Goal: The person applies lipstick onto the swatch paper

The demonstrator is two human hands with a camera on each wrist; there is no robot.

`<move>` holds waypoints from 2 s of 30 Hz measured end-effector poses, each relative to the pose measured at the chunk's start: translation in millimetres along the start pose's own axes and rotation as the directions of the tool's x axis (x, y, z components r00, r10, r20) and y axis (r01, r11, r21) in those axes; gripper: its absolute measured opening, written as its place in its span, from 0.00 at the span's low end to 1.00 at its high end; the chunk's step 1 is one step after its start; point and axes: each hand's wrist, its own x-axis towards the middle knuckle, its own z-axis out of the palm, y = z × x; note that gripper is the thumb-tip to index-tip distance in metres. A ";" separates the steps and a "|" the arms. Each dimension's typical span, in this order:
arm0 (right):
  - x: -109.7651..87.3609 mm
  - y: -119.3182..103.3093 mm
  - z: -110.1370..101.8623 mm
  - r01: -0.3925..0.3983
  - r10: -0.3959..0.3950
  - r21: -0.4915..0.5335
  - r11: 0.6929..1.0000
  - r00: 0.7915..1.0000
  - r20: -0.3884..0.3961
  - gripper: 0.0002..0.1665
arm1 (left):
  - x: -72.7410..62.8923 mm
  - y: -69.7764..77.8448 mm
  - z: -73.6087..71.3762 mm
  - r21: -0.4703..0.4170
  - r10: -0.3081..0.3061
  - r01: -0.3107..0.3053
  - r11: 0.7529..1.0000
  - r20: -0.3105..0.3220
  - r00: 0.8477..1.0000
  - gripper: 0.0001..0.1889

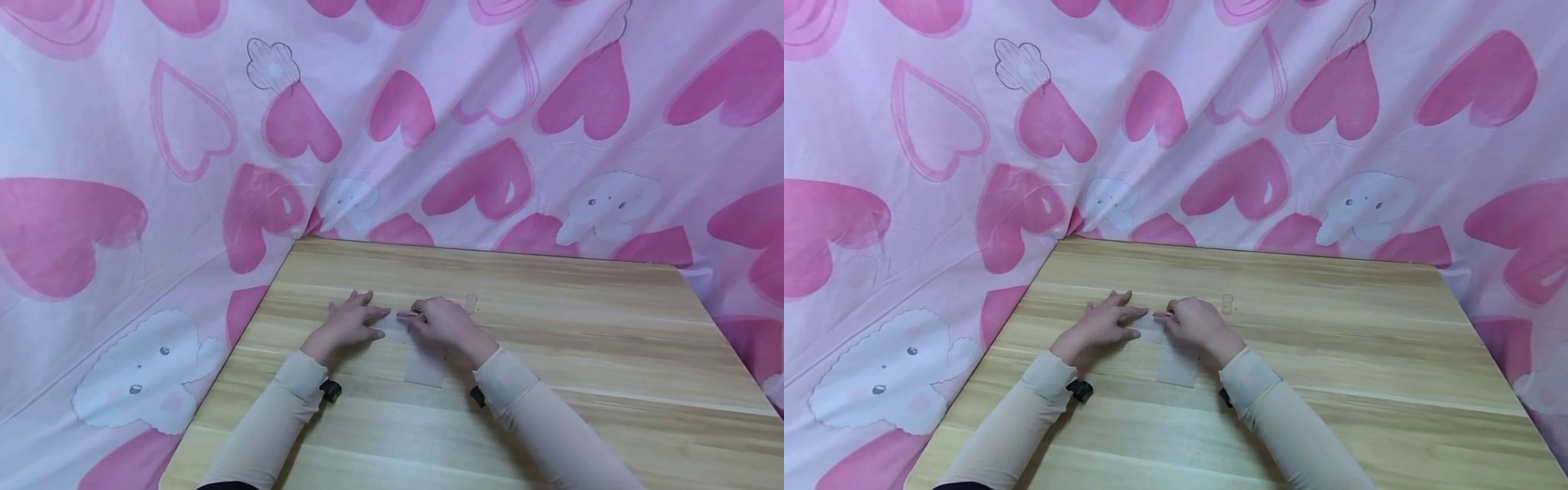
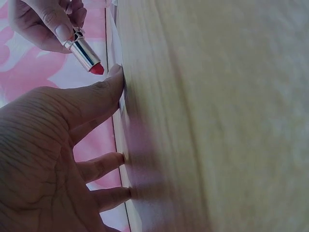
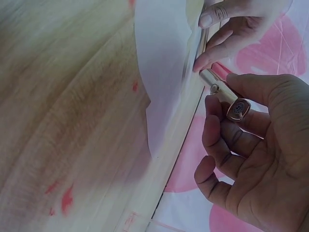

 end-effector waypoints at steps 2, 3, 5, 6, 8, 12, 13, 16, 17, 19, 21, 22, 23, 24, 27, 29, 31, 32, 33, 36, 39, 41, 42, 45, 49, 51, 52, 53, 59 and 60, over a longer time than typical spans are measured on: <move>1.0 -0.9 0.4 0.008 -0.008 0.002 1.000 1.000 -0.002 0.11 | -0.2 0.1 -0.4 0.000 -0.001 0.001 1.000 0.002 1.000 0.28; 1.3 -1.2 0.7 0.013 -0.013 0.006 1.000 1.000 -0.004 0.11 | -0.4 0.3 -0.7 -0.003 0.000 0.000 1.000 0.001 1.000 0.28; 1.4 -1.8 1.5 0.020 -0.020 0.011 1.000 1.000 -0.007 0.12 | -0.7 0.5 -0.8 -0.006 -0.001 0.001 1.000 0.000 1.000 0.28; 1.4 -1.9 2.0 0.023 -0.022 0.017 1.000 1.000 -0.008 0.13 | -0.6 0.7 -0.8 -0.008 -0.001 0.001 1.000 0.000 1.000 0.28; 1.0 -2.0 2.9 0.025 -0.025 0.021 0.999 1.000 -0.007 0.14 | -0.5 0.8 -0.5 -0.012 -0.003 0.003 1.000 0.001 1.000 0.28; 0.2 -2.3 4.4 0.029 -0.029 0.038 0.999 1.000 -0.006 0.14 | 0.5 0.4 1.0 -0.007 -0.006 0.006 1.000 -0.005 1.000 0.28; 0.1 -2.4 4.6 0.031 -0.031 0.037 0.999 1.000 -0.006 0.14 | 0.7 0.1 1.4 -0.005 -0.006 0.006 1.000 -0.007 1.000 0.28; 0.8 -2.0 5.5 0.033 -0.033 0.019 0.999 0.999 -0.008 0.13 | 1.2 -0.4 1.8 -0.003 -0.009 0.008 1.000 -0.014 1.000 0.28; 1.1 -1.8 5.6 0.032 -0.032 0.014 0.999 0.999 -0.008 0.13 | 1.3 -0.3 1.8 -0.004 -0.009 0.008 1.000 -0.015 1.000 0.28; 1.6 -1.2 5.9 0.025 -0.025 -0.002 1.000 1.000 -0.007 0.12 | 1.2 0.3 1.3 -0.007 -0.011 0.011 1.000 -0.012 1.000 0.28; 2.0 -0.8 6.5 0.021 -0.021 -0.009 1.000 1.000 -0.005 0.12 | 0.5 1.1 0.7 -0.007 -0.015 0.015 1.000 -0.008 1.000 0.28; 2.1 -0.7 6.7 0.021 -0.021 -0.010 1.000 1.000 -0.005 0.12 | 0.1 1.5 0.4 -0.007 -0.017 0.016 1.000 -0.005 1.000 0.28; 2.1 -0.7 6.8 0.022 -0.022 -0.008 1.000 1.000 -0.006 0.12 | -0.3 1.9 0.1 -0.008 -0.017 0.017 1.000 -0.006 1.000 0.28; 2.1 -0.8 6.9 0.024 -0.024 -0.010 1.000 1.000 -0.008 0.12 | -0.7 2.3 -0.1 -0.009 -0.018 0.018 1.000 -0.006 1.000 0.28; 1.6 -1.2 6.6 0.034 -0.035 -0.019 0.999 0.999 -0.016 0.11 | -1.4 3.4 -0.6 -0.008 -0.017 0.017 1.000 -0.011 1.000 0.27; 1.3 -1.5 6.3 0.039 -0.039 -0.023 0.999 0.999 -0.019 0.11 | -1.4 3.8 -0.3 -0.007 -0.015 0.015 1.000 -0.017 1.000 0.27; 1.2 -1.8 6.0 0.044 -0.044 -0.023 0.999 0.999 -0.018 0.11 | -1.1 3.7 0.4 -0.001 -0.015 0.015 1.000 -0.018 1.000 0.27; 1.4 -1.9 6.0 0.045 -0.045 -0.021 0.999 0.999 -0.016 0.11 | -0.9 3.4 0.9 0.001 -0.014 0.014 1.000 -0.018 1.000 0.27; 1.6 -2.0 5.9 0.045 -0.046 -0.020 0.999 0.999 -0.015 0.12 | -0.8 3.2 1.4 0.005 -0.014 0.014 1.000 -0.019 1.000 0.28; 2.2 -2.3 5.7 0.047 -0.047 -0.019 0.999 0.999 -0.009 0.12 | -0.2 2.6 2.4 0.008 -0.014 0.015 1.000 -0.020 1.000 0.28; 2.7 -2.7 5.6 0.041 -0.041 -0.023 0.999 0.999 -0.004 0.13 | 0.0 2.1 2.6 0.014 -0.012 0.012 1.000 -0.024 1.000 0.28; 2.8 -3.1 5.5 0.038 -0.038 -0.025 0.999 0.999 -0.005 0.13 | 0.1 1.8 2.5 0.020 -0.009 0.010 1.000 -0.026 1.000 0.28; 2.8 -3.4 5.3 0.037 -0.037 -0.023 0.999 0.999 -0.005 0.13 | 0.2 1.6 2.4 0.024 -0.008 0.008 1.000 -0.026 1.000 0.28; 2.6 -4.4 4.6 0.038 -0.038 -0.017 0.999 0.999 -0.004 0.13 | 0.2 1.1 2.4 0.027 -0.005 0.006 1.000 -0.025 1.000 0.28; 2.1 -5.2 4.0 0.046 -0.046 -0.014 0.999 0.999 0.002 0.12 | 0.2 1.0 2.7 0.020 -0.007 0.008 1.000 -0.022 1.000 0.28; 2.0 -5.6 3.8 0.049 -0.049 -0.013 0.999 0.999 0.003 0.12 | 0.2 1.1 2.8 0.021 -0.009 0.010 1.000 -0.021 1.000 0.28; 1.9 -5.7 3.9 0.051 -0.051 -0.012 0.999 0.999 0.002 0.12 | 0.3 1.1 2.8 0.022 -0.009 0.010 1.000 -0.022 1.000 0.28; 1.8 -5.9 3.7 0.052 -0.052 -0.010 0.999 0.999 0.001 0.12 | 0.4 1.0 3.0 0.024 -0.009 0.010 1.000 -0.024 1.000 0.28; 2.2 -5.4 4.5 0.065 -0.065 -0.007 0.998 0.998 -0.010 0.12 | 1.1 0.4 3.5 0.018 -0.011 0.012 1.000 -0.027 1.000 0.28; 2.3 -5.4 4.5 0.067 -0.067 -0.007 0.998 0.998 -0.011 0.12 | 1.1 0.5 3.3 0.014 -0.012 0.013 1.000 -0.026 1.000 0.28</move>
